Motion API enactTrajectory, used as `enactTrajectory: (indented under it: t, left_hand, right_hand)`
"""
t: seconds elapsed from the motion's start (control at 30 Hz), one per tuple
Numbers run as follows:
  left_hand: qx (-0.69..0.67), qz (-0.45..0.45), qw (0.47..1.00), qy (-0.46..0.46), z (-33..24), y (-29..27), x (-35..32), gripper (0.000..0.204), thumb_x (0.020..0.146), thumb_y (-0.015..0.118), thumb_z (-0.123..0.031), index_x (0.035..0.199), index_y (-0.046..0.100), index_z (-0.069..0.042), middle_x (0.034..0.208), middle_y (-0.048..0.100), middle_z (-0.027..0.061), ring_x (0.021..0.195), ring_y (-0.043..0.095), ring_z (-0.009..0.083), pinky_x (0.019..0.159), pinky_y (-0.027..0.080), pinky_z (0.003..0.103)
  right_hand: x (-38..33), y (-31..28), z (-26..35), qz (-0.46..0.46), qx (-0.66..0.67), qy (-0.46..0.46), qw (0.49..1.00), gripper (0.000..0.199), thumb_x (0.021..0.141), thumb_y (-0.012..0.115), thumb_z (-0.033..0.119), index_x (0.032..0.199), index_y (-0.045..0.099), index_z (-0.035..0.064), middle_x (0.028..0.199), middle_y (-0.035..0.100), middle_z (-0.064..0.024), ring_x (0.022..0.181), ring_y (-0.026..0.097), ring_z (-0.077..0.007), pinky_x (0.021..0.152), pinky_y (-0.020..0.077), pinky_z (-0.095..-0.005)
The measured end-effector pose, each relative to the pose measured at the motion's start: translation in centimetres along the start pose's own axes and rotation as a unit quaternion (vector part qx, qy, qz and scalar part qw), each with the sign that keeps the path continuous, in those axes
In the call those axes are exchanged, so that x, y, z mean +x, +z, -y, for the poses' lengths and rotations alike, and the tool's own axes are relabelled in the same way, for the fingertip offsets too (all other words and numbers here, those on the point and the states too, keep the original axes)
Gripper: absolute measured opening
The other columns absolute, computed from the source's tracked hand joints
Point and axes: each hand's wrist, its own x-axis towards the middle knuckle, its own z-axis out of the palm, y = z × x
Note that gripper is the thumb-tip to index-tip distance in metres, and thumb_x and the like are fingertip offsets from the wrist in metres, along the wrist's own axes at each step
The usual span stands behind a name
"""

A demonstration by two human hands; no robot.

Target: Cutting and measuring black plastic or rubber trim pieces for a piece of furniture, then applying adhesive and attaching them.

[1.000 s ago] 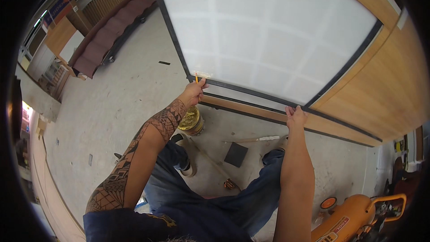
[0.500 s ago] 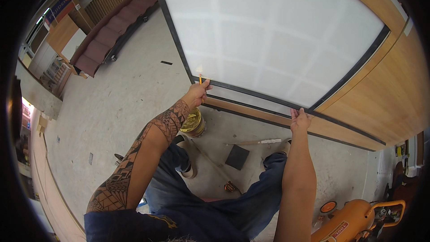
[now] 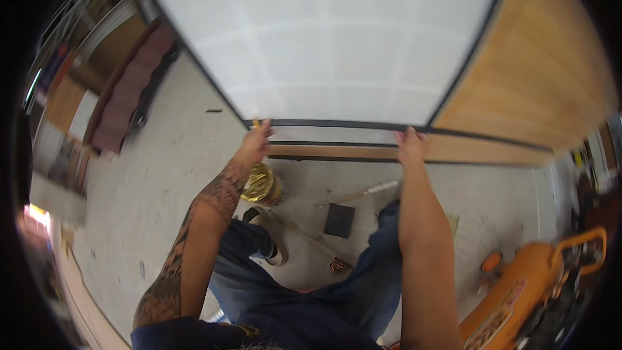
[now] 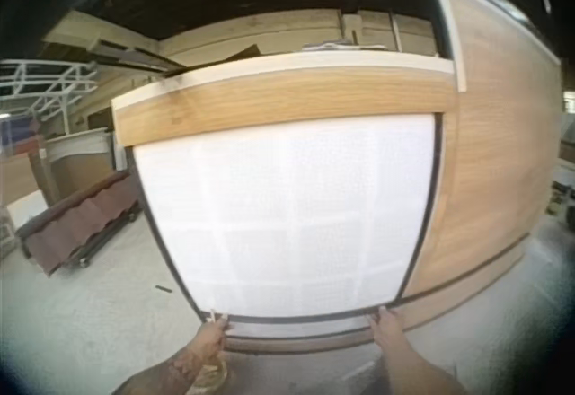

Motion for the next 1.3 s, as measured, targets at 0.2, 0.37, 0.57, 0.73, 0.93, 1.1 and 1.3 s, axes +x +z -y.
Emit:
enactTrajectory:
  t: [0.2,0.37,0.57,0.73,0.93,1.1,1.3]
  left_hand:
    - [0.064,0.091,0.994,0.012,0.4,3.1,-5.4,0.05,0.108,0.059,-0.055,0.103,0.067,-0.006,0.06,0.049,-0.003,0.04,0.037,0.01,0.038,0.027,0.028]
    - [0.065,0.186,0.965,0.175,0.3,12.7,-11.9,0.064,0.113,0.043,-0.057,0.099,0.072,-0.001,0.059,0.052,-0.0006,0.049,0.048,0.0112,0.048,0.039,0.027]
    - [0.355,0.286,0.828,0.328,-4.7,22.9,-14.0,0.052,0.115,0.045,-0.041,0.114,0.073,0.003,0.083,0.072,0.0064,0.079,0.07,0.015,0.079,0.056,0.027]
    - [0.27,0.354,0.835,0.324,-3.3,32.9,-14.1,0.036,0.111,0.053,-0.027,0.117,0.073,0.003,0.097,0.078,0.0112,0.09,0.074,0.0162,0.086,0.058,0.028]
    - [0.341,0.342,0.82,0.306,-0.3,38.4,-12.7,0.03,0.098,0.066,-0.024,0.113,0.073,0.001,0.1,0.08,0.0115,0.093,0.075,0.0178,0.087,0.058,0.032]
    - [0.369,0.268,0.811,0.366,1.3,39.3,-11.9,0.026,0.094,0.069,-0.022,0.107,0.074,0.0,0.099,0.08,0.0116,0.092,0.076,0.0193,0.086,0.058,0.033]
    - [0.35,0.305,0.825,0.321,1.1,39.6,-11.2,0.025,0.094,0.066,-0.019,0.107,0.074,0.001,0.098,0.081,0.013,0.09,0.077,0.0197,0.084,0.059,0.032]
  right_hand:
    - [-2.2,2.1,-0.5,-0.041,0.029,-0.026,0.998,0.041,0.103,0.066,0.0,0.131,0.037,0.0043,0.114,0.058,-0.0197,0.094,0.067,-0.033,0.083,0.0685,-0.0533]
    - [-4.1,3.7,0.9,-0.077,0.007,-0.006,0.997,0.037,0.103,0.064,0.0,0.128,0.037,0.0044,0.111,0.059,-0.0202,0.089,0.068,-0.0318,0.08,0.0684,-0.0512]
    - [-4.8,4.6,1.6,-0.112,-0.008,0.017,0.993,0.033,0.102,0.063,-0.001,0.125,0.041,0.0038,0.111,0.062,-0.0204,0.084,0.072,-0.0287,0.072,0.0698,-0.0458]
    - [-5.2,4.8,1.8,-0.092,0.032,0.004,0.995,0.031,0.103,0.064,0.0,0.123,0.04,0.0046,0.107,0.064,-0.0189,0.085,0.071,-0.0264,0.076,0.0685,-0.0441]
    - [-5.1,5.0,1.4,-0.152,-0.026,-0.032,0.988,0.028,0.095,0.074,0.007,0.112,0.051,0.0052,0.107,0.071,-0.0188,0.094,0.075,-0.0296,0.078,0.0639,-0.0435]
    - [-5.0,5.2,1.4,-0.203,-0.088,-0.028,0.975,0.036,0.086,0.086,0.021,0.105,0.058,0.0072,0.105,0.076,-0.019,0.099,0.075,-0.0316,0.085,0.0571,-0.0418]
    - [-5.3,5.3,1.5,-0.198,-0.082,-0.023,0.976,0.036,0.087,0.085,0.021,0.105,0.058,0.0071,0.107,0.076,-0.0186,0.098,0.074,-0.0317,0.085,0.0573,-0.0422]
